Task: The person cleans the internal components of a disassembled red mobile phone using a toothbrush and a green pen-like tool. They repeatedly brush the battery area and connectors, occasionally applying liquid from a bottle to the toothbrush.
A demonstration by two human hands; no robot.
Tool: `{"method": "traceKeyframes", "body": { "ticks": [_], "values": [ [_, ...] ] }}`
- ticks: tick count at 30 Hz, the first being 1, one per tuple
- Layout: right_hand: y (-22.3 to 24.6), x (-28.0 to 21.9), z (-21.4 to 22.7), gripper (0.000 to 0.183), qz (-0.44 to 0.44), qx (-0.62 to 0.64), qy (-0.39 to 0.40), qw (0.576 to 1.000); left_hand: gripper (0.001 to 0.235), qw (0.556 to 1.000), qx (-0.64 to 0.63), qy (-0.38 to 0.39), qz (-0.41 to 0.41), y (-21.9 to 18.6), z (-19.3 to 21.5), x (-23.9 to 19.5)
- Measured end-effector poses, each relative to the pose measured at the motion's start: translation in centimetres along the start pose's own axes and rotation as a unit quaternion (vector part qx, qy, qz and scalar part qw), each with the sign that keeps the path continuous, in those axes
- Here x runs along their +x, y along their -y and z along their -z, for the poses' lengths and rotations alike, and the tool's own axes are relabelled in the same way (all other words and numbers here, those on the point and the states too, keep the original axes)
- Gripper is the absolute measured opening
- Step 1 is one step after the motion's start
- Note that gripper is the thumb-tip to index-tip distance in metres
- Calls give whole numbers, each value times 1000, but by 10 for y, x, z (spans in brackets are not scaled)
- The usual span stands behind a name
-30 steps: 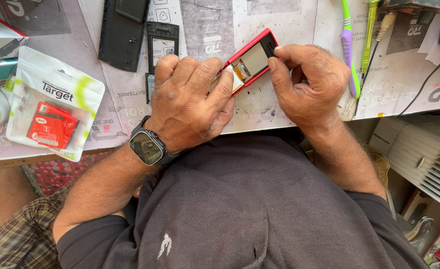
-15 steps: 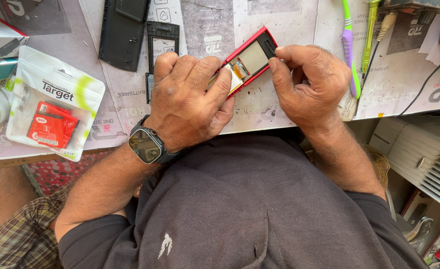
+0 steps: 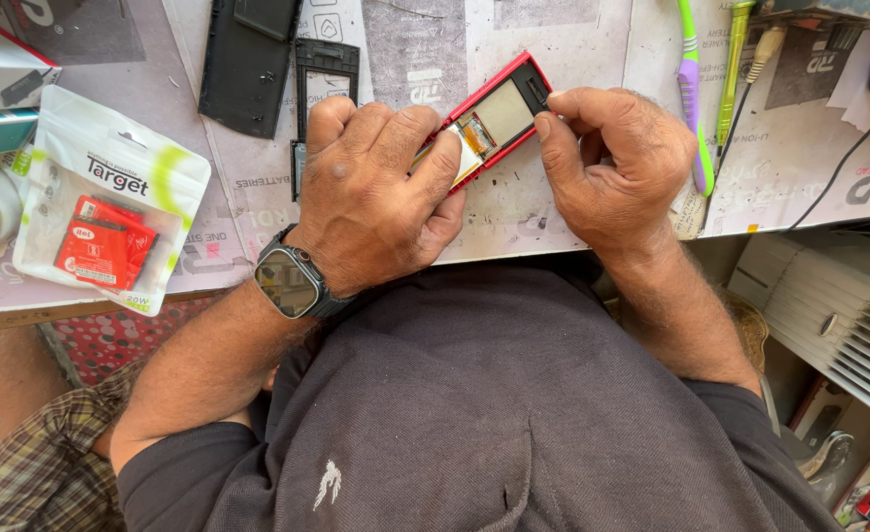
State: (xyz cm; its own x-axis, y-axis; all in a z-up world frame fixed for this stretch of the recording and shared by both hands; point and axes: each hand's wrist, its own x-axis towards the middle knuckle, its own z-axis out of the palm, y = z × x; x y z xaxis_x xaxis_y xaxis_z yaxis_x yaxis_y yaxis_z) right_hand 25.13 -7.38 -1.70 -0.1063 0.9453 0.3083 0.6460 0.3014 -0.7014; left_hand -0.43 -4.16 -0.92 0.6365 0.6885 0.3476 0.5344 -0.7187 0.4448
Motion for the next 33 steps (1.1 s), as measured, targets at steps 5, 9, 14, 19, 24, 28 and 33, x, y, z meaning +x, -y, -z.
{"method": "traceKeyframes", "body": {
  "ticks": [5, 9, 14, 19, 24, 28, 33],
  "values": [
    [1, 0, 0, 13, -2, -2, -1, 1000, 36, 1000, 6, 1, 0, 1, 1, 1],
    [0, -2, 0, 13, 2, 1, -4, 1000, 37, 1000, 4, -3, 0, 1, 1, 1],
    [1, 0, 0, 13, -1, 4, -6, 1000, 37, 1000, 2, -4, 3, 0, 1, 1],
    [7, 8, 0, 15, 21, 2, -22, 1000, 39, 999, 4, 26, 19, -3, 5, 9],
    [10, 9, 2, 18, 31, -10, -49, 998, 42, 999, 9, 22, 30, -10, 11, 14],
    [9, 8, 2, 19, 63, 6, -65, 996, 43, 999, 28, 14, 16, -12, 9, 15],
    [9, 11, 27, 21, 98, -38, -135, 985, 39, 999, 40, 14, 14, -14, 10, 15]
  ]
}}
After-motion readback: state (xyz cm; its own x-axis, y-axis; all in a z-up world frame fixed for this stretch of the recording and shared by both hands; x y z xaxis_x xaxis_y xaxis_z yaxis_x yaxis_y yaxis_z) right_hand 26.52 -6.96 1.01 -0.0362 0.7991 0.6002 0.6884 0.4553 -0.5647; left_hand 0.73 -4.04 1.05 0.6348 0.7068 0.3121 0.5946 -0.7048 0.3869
